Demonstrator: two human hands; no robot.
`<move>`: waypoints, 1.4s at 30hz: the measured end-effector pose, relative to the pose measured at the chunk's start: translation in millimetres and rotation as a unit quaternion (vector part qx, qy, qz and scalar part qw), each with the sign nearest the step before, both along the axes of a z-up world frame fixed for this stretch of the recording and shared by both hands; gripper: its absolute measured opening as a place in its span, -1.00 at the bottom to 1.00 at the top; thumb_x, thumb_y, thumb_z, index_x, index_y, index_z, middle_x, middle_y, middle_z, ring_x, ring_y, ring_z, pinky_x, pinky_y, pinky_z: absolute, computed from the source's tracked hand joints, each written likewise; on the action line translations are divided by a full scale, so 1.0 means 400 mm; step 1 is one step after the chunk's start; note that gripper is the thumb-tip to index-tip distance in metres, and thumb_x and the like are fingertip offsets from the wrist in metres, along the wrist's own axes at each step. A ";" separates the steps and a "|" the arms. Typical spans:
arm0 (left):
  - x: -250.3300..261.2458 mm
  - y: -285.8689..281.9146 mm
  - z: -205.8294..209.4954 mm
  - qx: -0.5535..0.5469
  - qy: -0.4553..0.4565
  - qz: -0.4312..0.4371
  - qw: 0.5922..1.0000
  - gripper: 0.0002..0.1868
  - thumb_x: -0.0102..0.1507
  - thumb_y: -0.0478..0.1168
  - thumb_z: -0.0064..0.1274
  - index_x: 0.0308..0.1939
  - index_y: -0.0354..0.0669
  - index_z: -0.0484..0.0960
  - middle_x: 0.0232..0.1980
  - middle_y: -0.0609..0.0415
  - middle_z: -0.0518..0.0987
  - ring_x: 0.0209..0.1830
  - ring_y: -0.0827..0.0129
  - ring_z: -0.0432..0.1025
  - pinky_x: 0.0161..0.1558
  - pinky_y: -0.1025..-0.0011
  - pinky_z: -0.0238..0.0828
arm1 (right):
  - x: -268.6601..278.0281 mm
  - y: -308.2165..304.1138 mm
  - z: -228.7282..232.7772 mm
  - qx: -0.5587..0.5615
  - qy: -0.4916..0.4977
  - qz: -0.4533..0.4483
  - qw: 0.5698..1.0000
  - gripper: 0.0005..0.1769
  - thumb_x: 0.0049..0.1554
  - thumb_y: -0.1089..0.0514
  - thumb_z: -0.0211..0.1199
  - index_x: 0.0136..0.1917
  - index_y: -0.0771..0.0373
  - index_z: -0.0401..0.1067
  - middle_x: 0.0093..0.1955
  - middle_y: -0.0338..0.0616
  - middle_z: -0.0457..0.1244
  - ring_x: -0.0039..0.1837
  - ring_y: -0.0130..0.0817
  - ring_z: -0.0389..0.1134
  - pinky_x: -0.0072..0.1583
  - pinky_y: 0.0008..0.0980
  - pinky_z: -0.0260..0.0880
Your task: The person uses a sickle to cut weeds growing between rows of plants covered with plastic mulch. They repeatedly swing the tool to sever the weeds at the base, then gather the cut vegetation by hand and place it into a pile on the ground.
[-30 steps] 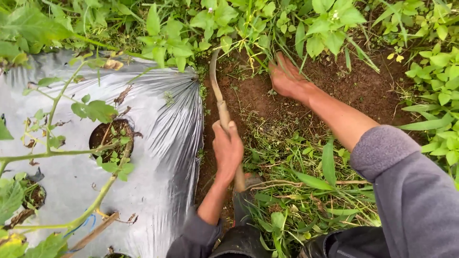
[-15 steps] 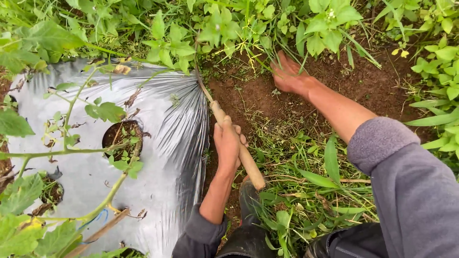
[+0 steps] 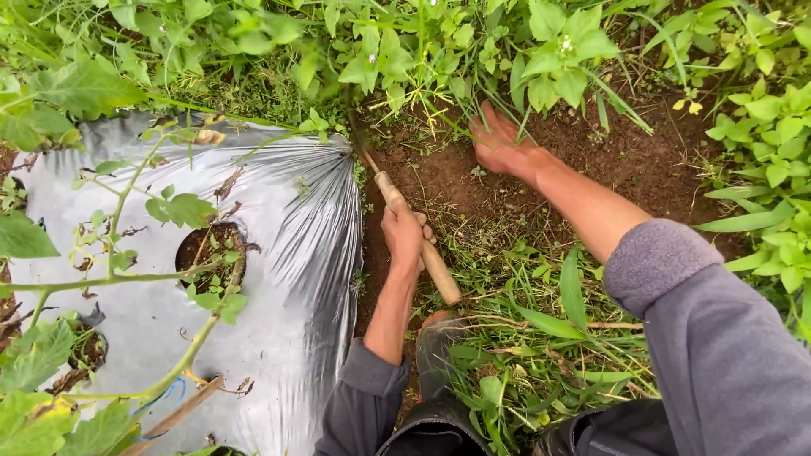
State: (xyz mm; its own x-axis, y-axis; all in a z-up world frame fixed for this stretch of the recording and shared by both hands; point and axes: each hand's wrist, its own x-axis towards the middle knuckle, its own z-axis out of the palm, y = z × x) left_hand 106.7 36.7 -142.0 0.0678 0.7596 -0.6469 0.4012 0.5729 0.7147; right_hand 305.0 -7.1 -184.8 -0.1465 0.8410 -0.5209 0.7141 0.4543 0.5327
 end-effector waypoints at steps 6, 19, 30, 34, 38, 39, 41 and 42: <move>-0.002 0.030 0.011 -0.075 -0.072 -0.043 0.994 -0.59 0.47 0.11 -0.52 -0.28 -0.05 0.23 -0.56 0.26 0.24 -0.72 0.56 0.19 -0.67 0.57 0.26 | 0.004 0.002 -0.048 0.022 0.134 -0.092 0.986 -0.48 0.29 0.02 -0.14 0.34 0.42 0.29 0.27 0.34 0.18 0.40 0.11 0.19 0.54 0.16 0.07; -0.211 -0.129 0.162 -0.132 -0.051 -0.114 0.983 -0.53 0.52 0.15 -0.47 -0.31 -0.04 0.29 -0.63 0.27 0.29 -0.77 0.53 0.21 -0.68 0.55 0.29 | -0.044 0.050 -0.130 0.092 0.405 -0.217 0.883 -0.37 0.24 -0.09 -0.10 0.40 0.37 0.31 0.38 0.32 0.15 0.51 0.17 0.09 0.54 0.17 0.00; -0.384 -0.131 0.091 0.020 -0.074 -0.113 0.991 -0.58 0.51 -0.01 -0.28 -0.37 -0.13 0.38 -0.68 0.01 0.41 -0.83 0.35 0.36 -0.74 0.45 0.36 | -0.238 0.179 -0.050 0.109 0.523 -0.307 0.788 -0.23 0.22 -0.18 0.19 0.51 0.34 0.23 0.49 0.25 0.12 0.57 0.18 0.05 0.51 0.13 0.07; -0.344 -0.133 0.178 0.060 -0.059 -0.145 0.986 -0.59 0.51 -0.08 -0.29 -0.39 -0.15 0.40 -0.67 -0.01 0.45 -0.79 0.35 0.39 -0.69 0.43 0.38 | -0.217 0.093 -0.066 0.136 0.474 -0.238 0.837 -0.46 0.25 -0.09 0.13 0.37 0.25 0.30 0.32 0.06 0.16 0.45 -0.01 0.14 0.46 -0.08 0.14; -0.342 -0.128 0.181 0.125 0.024 -0.191 0.973 -0.60 0.50 -0.04 -0.27 -0.30 -0.22 0.46 -0.63 -0.03 0.48 -0.71 0.31 0.45 -0.58 0.31 0.43 | -0.196 -0.008 -0.071 0.124 0.432 -0.160 0.879 -0.71 0.31 0.02 0.01 0.20 0.15 0.40 0.09 -0.17 0.23 0.28 -0.25 0.28 0.38 -0.31 0.26; -0.354 -0.132 0.160 0.150 0.052 -0.207 0.965 -0.64 0.49 -0.06 -0.28 -0.13 -0.29 0.47 -0.53 -0.08 0.49 -0.64 0.26 0.49 -0.54 0.20 0.43 | -0.204 -0.038 -0.054 0.076 0.467 -0.183 0.862 -0.66 0.31 0.00 -0.02 0.23 0.18 0.39 0.11 -0.11 0.22 0.30 -0.20 0.28 0.38 -0.23 0.28; -0.336 -0.122 0.163 0.148 0.073 -0.235 0.958 -0.61 0.49 -0.05 -0.31 0.01 -0.36 0.44 -0.50 -0.09 0.51 -0.61 0.23 0.49 -0.51 0.18 0.44 | -0.217 -0.092 0.019 0.002 0.514 -0.218 0.830 -0.59 0.32 -0.03 -0.05 0.27 0.23 0.38 0.15 -0.03 0.22 0.32 -0.14 0.27 0.38 -0.11 0.31; -0.327 -0.119 0.165 0.147 0.097 -0.258 0.950 -0.55 0.48 -0.04 -0.34 0.14 -0.42 0.41 -0.46 -0.10 0.53 -0.57 0.20 0.49 -0.49 0.16 0.44 | -0.223 -0.120 0.058 -0.072 0.558 -0.248 0.789 -0.52 0.33 -0.06 -0.09 0.32 0.28 0.36 0.18 0.06 0.21 0.35 -0.07 0.27 0.38 0.01 0.34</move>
